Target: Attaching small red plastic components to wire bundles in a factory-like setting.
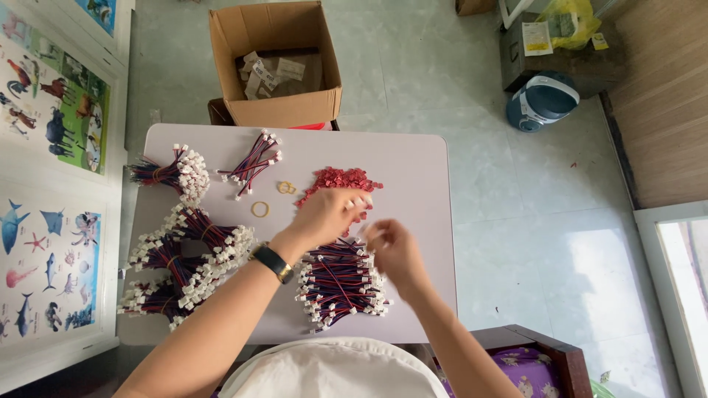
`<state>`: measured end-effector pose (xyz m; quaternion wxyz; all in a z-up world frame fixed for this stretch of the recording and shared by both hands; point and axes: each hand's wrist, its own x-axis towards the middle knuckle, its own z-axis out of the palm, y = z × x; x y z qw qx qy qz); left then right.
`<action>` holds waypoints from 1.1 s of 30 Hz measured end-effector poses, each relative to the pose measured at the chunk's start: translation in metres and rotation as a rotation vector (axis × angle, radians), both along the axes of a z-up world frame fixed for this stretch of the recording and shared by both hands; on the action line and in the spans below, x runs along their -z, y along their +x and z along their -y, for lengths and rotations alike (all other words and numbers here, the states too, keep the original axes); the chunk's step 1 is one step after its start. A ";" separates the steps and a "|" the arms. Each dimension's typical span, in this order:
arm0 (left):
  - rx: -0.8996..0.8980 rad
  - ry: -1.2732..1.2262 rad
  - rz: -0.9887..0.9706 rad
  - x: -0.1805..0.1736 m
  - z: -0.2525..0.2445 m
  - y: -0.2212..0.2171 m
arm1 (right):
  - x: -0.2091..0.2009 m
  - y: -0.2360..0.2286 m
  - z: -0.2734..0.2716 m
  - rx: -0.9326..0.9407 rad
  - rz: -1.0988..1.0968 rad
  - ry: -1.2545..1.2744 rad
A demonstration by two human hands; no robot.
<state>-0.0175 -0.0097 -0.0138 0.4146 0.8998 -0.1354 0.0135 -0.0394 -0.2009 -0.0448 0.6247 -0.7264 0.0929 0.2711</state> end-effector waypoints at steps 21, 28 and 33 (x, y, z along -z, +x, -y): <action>0.085 0.312 -0.117 0.081 0.027 0.050 | 0.000 0.026 0.047 -0.215 0.090 0.178; 0.098 0.555 -0.065 0.096 0.023 0.054 | 0.013 0.065 0.047 0.004 -0.023 0.158; 0.068 0.353 -0.147 0.061 0.015 0.049 | 0.017 0.074 0.035 0.066 -0.014 0.022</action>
